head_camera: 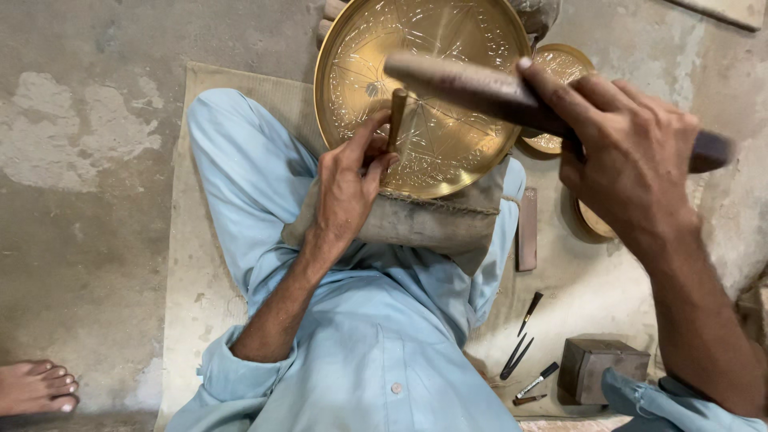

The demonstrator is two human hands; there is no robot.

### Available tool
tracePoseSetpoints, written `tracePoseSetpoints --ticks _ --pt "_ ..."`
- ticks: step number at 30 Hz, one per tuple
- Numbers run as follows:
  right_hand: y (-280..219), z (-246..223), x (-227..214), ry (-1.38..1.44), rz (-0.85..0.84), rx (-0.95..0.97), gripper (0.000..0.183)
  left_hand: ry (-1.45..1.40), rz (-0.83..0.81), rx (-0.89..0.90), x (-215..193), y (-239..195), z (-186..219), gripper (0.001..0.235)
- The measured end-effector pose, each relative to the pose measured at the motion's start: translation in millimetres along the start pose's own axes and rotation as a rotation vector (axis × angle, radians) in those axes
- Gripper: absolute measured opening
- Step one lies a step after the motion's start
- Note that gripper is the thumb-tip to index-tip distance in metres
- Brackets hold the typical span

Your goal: The person uses a hammer and chisel to engrave a floral pattern into a brass plate resting on a cushion. They repeatedly strike the chisel along the design lines to deepen the relief.

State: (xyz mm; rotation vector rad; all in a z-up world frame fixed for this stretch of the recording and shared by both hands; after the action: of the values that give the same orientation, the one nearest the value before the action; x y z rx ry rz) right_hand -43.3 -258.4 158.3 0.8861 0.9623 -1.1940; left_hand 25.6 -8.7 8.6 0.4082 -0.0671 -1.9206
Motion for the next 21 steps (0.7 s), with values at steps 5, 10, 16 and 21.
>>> tracePoseSetpoints --ticks 5,10,16,21 --pt "10 -6 4 0.142 -0.084 0.066 0.080 -0.050 0.034 -0.008 0 0 0 0.049" --pt "24 -10 -4 0.297 -0.116 0.117 0.075 -0.008 0.063 -0.034 -2 -2 -2 0.049" --pt "35 -21 -19 0.188 0.132 -0.020 0.081 -0.029 0.085 -0.040 -2 -2 -2 0.051" --pt "40 -23 -9 0.104 -0.219 0.037 0.070 0.032 0.085 -0.031 -3 -2 0 0.049"
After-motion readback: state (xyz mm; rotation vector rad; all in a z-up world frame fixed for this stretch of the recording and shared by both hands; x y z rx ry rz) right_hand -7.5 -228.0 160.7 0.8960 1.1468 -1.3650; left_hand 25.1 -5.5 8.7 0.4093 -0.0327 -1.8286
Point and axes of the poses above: each hand's wrist, its own y-axis towards the middle knuckle, its own x-axis out of the palm, z = x × y, the point moved 3 cm from there along y, towards the middle knuckle, and after that the axes turned 1 degree about -z, right-handed, at the moved point
